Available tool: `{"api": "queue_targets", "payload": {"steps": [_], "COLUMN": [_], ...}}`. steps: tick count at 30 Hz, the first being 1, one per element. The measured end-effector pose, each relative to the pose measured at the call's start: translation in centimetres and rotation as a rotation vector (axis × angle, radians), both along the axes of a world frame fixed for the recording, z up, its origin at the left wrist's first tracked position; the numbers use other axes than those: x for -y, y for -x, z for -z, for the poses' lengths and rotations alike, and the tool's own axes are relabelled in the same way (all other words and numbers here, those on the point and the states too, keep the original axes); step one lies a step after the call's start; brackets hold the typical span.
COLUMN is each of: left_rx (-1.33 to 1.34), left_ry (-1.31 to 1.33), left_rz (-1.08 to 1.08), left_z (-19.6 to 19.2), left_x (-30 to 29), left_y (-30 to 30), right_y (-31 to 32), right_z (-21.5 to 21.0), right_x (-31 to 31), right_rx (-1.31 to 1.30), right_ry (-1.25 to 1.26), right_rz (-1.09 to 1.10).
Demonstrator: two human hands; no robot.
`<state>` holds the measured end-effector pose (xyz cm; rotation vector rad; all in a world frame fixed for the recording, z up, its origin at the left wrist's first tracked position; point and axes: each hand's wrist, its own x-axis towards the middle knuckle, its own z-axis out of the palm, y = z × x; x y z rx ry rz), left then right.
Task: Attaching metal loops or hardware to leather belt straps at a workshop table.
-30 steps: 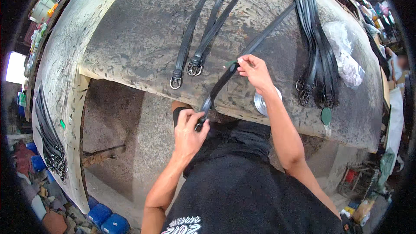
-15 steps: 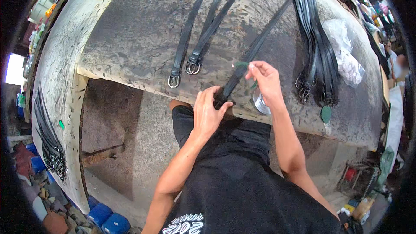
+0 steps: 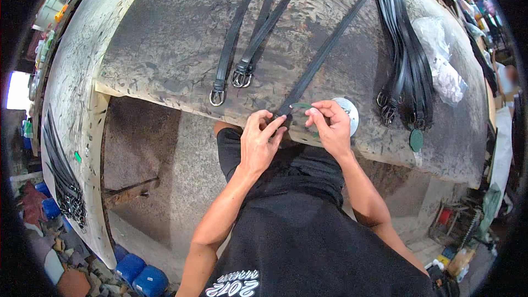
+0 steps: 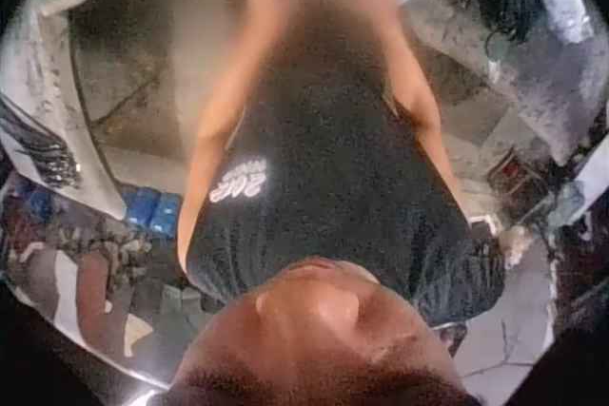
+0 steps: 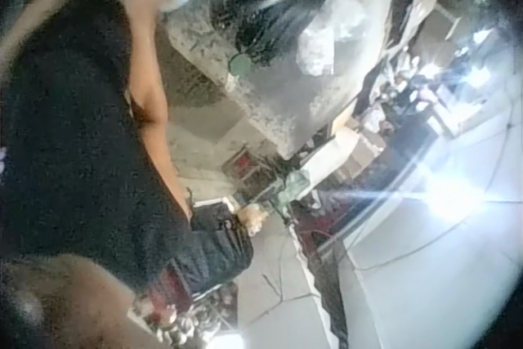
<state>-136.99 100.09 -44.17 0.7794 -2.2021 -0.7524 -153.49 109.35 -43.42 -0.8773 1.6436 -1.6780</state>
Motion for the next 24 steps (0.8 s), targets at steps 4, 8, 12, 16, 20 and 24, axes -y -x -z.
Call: {"api": "queue_targets", "payload": {"steps": [4, 8, 12, 16, 20, 24], "left_rx": [0.048, 0.023, -0.051, -0.118, -0.087, -0.103], "left_ry": [0.04, 0.098, 0.143, 0.066, -0.007, -0.059], "left_rz": [0.027, 0.079, 0.146, 0.188, 0.221, 0.251], "left_z": [0.1, 0.7, 0.9, 1.2, 1.3, 1.5], "left_x": [-0.1, 0.6, 1.1, 1.4, 1.9, 2.2], "left_y": [0.3, 0.2, -0.1, -0.6, -1.2, -1.3], "right_y": [0.2, 0.4, 0.4, 0.1, -0.8, -1.6], "right_z": [0.2, -0.1, 0.0, 0.3, -0.3, 0.1], "right_x": [-0.1, -0.3, -0.5, -1.0, -1.4, -0.8], "right_rx": [0.085, 0.053, 0.023, -0.025, -0.071, -0.326], "right_ry": [0.076, 0.031, 0.042, 0.045, -0.084, -0.011], "right_rz": [0.031, 0.025, 0.016, 0.001, -0.048, -0.009]}}
